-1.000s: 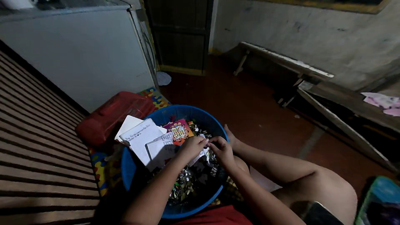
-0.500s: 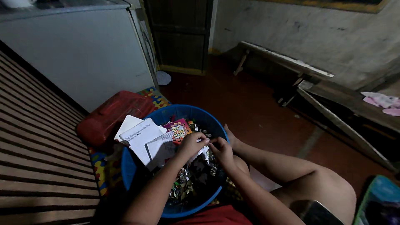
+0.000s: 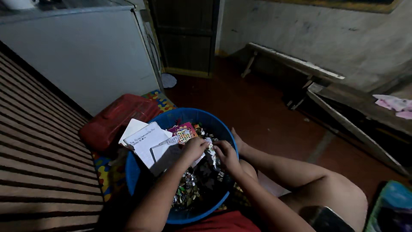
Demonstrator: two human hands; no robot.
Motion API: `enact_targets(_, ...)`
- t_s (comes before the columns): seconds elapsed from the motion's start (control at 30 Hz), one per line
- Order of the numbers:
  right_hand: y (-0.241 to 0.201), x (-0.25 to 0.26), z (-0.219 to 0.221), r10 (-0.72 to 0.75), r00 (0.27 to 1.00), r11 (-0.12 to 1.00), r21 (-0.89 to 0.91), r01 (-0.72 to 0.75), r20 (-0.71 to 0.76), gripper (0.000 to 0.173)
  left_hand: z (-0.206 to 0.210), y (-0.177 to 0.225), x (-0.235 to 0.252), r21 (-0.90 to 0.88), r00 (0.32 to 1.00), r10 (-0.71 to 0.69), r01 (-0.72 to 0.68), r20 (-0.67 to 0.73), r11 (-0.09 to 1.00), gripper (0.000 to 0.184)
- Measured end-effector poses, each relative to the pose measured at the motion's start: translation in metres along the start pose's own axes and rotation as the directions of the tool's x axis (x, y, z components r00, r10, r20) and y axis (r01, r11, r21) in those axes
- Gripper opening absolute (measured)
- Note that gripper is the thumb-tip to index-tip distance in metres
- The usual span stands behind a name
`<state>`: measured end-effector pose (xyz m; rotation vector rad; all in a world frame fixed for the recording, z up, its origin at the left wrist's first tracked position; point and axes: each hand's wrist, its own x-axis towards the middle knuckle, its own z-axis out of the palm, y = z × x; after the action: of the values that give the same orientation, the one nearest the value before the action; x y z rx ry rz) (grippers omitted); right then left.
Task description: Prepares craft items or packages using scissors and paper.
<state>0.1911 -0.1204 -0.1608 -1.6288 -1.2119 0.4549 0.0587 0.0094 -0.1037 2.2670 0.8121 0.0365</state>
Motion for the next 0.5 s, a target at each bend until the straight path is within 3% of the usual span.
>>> enact_targets(0.07,0.003,-0.001,-0.002,-0.006,1.000,0.994,0.112,0.006,0.004,0.029,0.003,0.006,-0.003,-0.043,1.000,0.024,-0.025,-0.014,0.999,0.045)
enact_targets(0.2,0.001,-0.001,0.001,0.036,0.986,0.949,0.304,-0.085,0.163,0.041,0.021,0.007,-0.009,-0.226,0.984,0.150,-0.167,-0.092,0.960,0.051)
enact_targets(0.33,0.001,-0.002,-0.003,0.035,0.995,0.930,0.361,-0.065,0.088,0.027,0.031,0.008,-0.006,-0.191,0.964,0.233,-0.255,-0.130,0.948,0.056)
enact_targets(0.4,0.001,-0.002,-0.007,0.071,0.997,0.912,0.402,-0.075,0.024,0.027,0.023,0.006,-0.003,-0.144,0.968,0.192,-0.216,-0.161,0.966,0.057)
enact_targets(0.5,0.001,-0.002,-0.009,0.108,0.993,0.916,0.385,-0.117,0.043,0.030,0.004,0.003,-0.003,-0.071,0.990,0.101,-0.108,-0.096,0.992,0.035)
